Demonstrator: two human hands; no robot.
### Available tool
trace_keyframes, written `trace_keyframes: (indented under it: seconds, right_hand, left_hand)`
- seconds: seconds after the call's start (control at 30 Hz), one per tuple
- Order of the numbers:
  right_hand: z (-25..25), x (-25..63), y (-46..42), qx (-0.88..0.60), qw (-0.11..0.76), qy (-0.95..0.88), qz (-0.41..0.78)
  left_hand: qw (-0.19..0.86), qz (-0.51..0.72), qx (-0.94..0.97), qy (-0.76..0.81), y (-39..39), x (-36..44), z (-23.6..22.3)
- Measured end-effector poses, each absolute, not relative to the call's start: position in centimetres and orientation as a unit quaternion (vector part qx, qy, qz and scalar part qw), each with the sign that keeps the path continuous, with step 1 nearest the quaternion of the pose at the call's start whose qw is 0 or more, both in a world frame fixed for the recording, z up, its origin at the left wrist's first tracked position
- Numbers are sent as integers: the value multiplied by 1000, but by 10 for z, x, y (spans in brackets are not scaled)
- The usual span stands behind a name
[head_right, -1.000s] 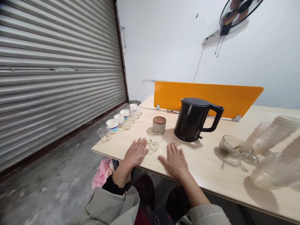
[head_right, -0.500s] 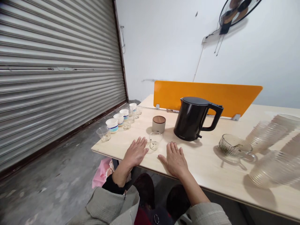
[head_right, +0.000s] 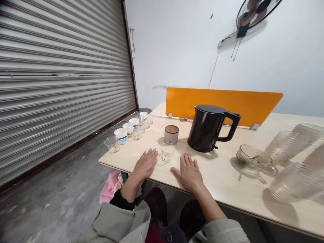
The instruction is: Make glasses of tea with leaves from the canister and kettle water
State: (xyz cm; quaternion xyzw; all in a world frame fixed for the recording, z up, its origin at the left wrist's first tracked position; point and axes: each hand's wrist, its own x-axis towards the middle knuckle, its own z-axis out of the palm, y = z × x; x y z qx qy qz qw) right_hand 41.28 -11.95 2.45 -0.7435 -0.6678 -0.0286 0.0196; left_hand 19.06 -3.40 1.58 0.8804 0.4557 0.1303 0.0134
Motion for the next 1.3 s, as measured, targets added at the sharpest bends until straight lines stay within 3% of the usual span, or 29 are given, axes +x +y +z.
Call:
trace_keyframes:
  seconds: [0.5, 0.6, 0.83, 0.97, 1.07, 1.3]
  right_hand:
    - [23, 415, -120, -740, 50, -671, -13]
    - [20, 422, -116, -730, 114, -674, 7]
    - [20, 405, -76, -661, 382, -635, 119]
    - [18, 388, -58, -604, 487, -595, 210]
    - [23, 386, -59, -613, 493, -580, 210]
    - [52, 395, -84, -709, 408, -568, 83]
  left_hand:
    - [13, 138, 880, 454, -35, 190, 16]
    - [13, 144, 878, 456, -35, 190, 15]
    - [11, 156, 876, 456, -37, 190, 15]
    - [11, 158, 876, 455, -38, 190, 16]
    - [13, 161, 876, 455, -38, 191, 17]
    - [19, 171, 873, 457, -40, 191, 19]
